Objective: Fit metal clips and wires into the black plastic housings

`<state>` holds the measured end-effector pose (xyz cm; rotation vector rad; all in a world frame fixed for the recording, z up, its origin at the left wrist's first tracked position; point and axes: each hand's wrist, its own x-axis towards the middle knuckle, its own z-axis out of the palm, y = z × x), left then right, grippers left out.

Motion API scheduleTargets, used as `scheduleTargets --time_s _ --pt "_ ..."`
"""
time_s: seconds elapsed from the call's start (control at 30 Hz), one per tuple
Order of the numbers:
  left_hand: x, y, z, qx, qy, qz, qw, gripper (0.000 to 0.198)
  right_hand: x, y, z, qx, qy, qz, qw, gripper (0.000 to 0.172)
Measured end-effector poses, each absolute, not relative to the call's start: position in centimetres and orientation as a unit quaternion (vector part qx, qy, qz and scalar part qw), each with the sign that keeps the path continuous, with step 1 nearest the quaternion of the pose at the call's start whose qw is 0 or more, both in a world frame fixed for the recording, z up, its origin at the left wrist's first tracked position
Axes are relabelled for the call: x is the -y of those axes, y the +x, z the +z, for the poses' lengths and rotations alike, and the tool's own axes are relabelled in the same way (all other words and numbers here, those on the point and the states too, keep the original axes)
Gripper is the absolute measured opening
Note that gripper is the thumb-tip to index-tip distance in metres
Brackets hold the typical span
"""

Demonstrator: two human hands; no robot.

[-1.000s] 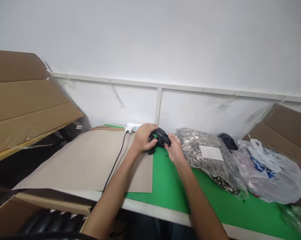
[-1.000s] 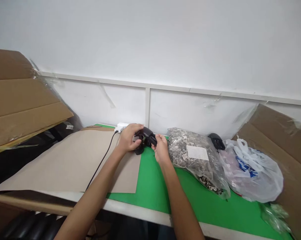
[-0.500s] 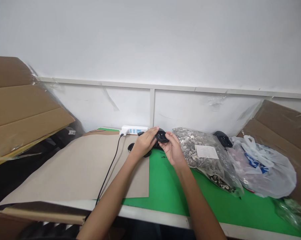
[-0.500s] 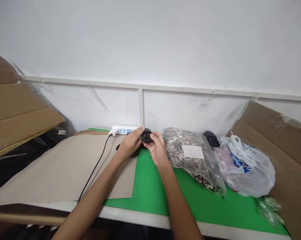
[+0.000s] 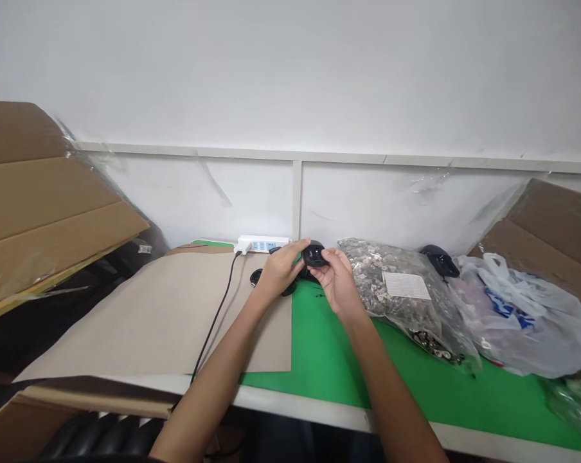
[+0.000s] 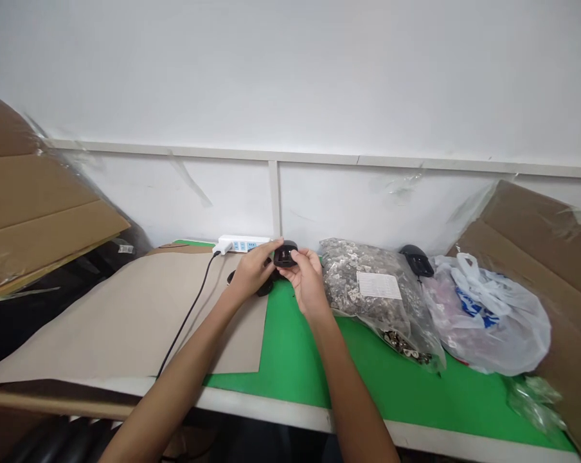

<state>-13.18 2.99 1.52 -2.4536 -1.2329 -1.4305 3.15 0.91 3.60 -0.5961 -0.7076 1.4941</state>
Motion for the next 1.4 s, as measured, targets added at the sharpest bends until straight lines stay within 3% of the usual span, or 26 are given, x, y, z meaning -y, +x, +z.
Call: scheduleTargets --time_s 0.17,0.27,0.33,0.6,0.77,0.9,1.07,1.23,1.4 --pt "-2.0 -11.1 2.1 0.5 -0.61 -0.563 -0.248 0.055 -1.4 4.0 2.9 0.45 -0.324 0.468 0.688 0.035" --pt "-1.8 -10.1 2.1 0.477 -0.554 -0.523 -0.438 0.07 -2.0 4.0 2.6 0.534 -0.358 0.384 0.663 0.031" --pt "-1.9 -9.7 2.1 0.447 -0.541 -0.514 -0.494 0.065 -2.2 3.7 2.6 0.573 -0.377 0.367 0.628 0.028" --pt "-1.7 -8.0 2.3 0.415 -0.468 -0.544 -0.559 0.043 7.0 11.0 1.0 0.604 -0.502 0.098 0.612 0.019" --pt "-1.2 -6.2 1.0 0.399 -0.486 -0.483 -0.609 0.04 13.9 22.0 -4.1 0.538 -0.694 -0.073 0.473 0.031" --pt "-0.7 -5.3 -0.1 0.365 -0.521 -0.435 -0.637 0.052 13.8 26.7 -5.9 0.591 -0.71 -0.066 0.377 0.035" --pt "-0.6 -5.3 -0.4 0.351 -0.533 -0.385 -0.666 0.054 12.8 27.3 -6.2 0.627 -0.7 -0.019 0.341 0.032" --pt "-0.9 -5.6 -0.6 0.322 -0.521 -0.374 -0.697 0.057 12.8 26.7 -6.6 0.662 -0.668 -0.045 0.337 0.032" --pt "-0.9 -6.1 -0.8 0.287 -0.518 -0.355 -0.723 0.06 13.2 26.7 -7.3 0.647 -0.651 -0.085 0.387 0.035"
